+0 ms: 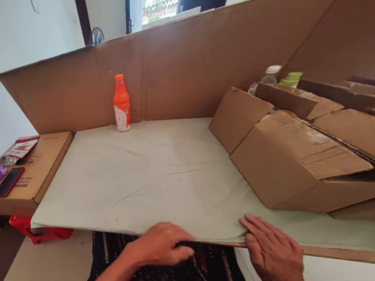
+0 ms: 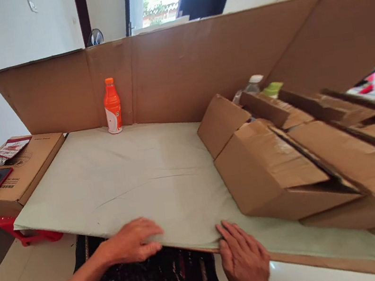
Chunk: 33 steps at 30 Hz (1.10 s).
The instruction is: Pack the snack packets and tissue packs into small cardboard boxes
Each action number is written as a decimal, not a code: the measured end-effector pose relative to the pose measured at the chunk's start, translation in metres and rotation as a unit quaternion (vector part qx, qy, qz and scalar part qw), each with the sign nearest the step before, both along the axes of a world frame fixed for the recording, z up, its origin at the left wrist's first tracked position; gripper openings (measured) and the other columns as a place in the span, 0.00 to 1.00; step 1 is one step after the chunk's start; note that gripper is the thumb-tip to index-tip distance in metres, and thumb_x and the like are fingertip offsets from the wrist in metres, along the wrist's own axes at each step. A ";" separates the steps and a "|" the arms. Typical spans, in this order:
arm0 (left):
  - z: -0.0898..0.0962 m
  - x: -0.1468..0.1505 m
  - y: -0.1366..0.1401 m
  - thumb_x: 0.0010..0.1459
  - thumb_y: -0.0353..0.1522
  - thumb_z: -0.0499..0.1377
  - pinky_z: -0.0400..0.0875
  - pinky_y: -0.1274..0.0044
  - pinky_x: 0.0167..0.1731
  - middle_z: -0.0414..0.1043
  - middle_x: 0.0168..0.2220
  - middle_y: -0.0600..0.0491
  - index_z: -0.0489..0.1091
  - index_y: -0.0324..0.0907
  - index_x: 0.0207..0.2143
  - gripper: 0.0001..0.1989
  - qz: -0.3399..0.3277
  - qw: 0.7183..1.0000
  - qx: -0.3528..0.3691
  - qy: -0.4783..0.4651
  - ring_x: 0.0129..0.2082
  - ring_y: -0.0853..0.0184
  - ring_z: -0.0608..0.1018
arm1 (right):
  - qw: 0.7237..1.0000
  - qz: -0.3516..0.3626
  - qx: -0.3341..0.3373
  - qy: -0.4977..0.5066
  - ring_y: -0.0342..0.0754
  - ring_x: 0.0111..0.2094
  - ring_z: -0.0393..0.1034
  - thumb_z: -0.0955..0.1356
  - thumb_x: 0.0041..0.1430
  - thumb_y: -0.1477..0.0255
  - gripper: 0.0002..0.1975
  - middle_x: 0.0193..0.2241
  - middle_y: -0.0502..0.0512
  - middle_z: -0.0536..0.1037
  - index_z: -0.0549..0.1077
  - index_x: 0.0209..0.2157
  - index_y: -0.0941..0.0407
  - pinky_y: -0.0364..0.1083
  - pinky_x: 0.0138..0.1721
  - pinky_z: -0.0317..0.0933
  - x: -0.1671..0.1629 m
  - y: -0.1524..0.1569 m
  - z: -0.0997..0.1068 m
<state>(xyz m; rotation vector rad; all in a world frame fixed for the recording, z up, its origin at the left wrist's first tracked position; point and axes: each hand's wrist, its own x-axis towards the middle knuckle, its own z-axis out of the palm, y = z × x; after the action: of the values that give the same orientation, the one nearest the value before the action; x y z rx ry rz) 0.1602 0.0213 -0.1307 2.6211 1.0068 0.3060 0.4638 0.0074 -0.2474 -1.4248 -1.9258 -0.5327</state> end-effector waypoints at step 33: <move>0.020 0.017 0.049 0.65 0.34 0.62 0.77 0.67 0.57 0.69 0.66 0.47 0.59 0.55 0.68 0.30 -0.076 0.990 -0.051 -0.104 0.63 0.59 0.75 | 0.976 -0.115 -0.082 0.164 0.60 0.48 0.77 0.64 0.68 0.58 0.31 0.51 0.66 0.80 0.62 0.67 0.58 0.56 0.47 0.72 0.071 0.062 0.169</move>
<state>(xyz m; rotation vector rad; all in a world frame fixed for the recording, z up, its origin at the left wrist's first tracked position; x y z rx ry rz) 0.1774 0.0702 -0.1110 2.4948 0.7294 0.4679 0.5350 0.0691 -0.0785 -1.7351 -1.5804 -0.2242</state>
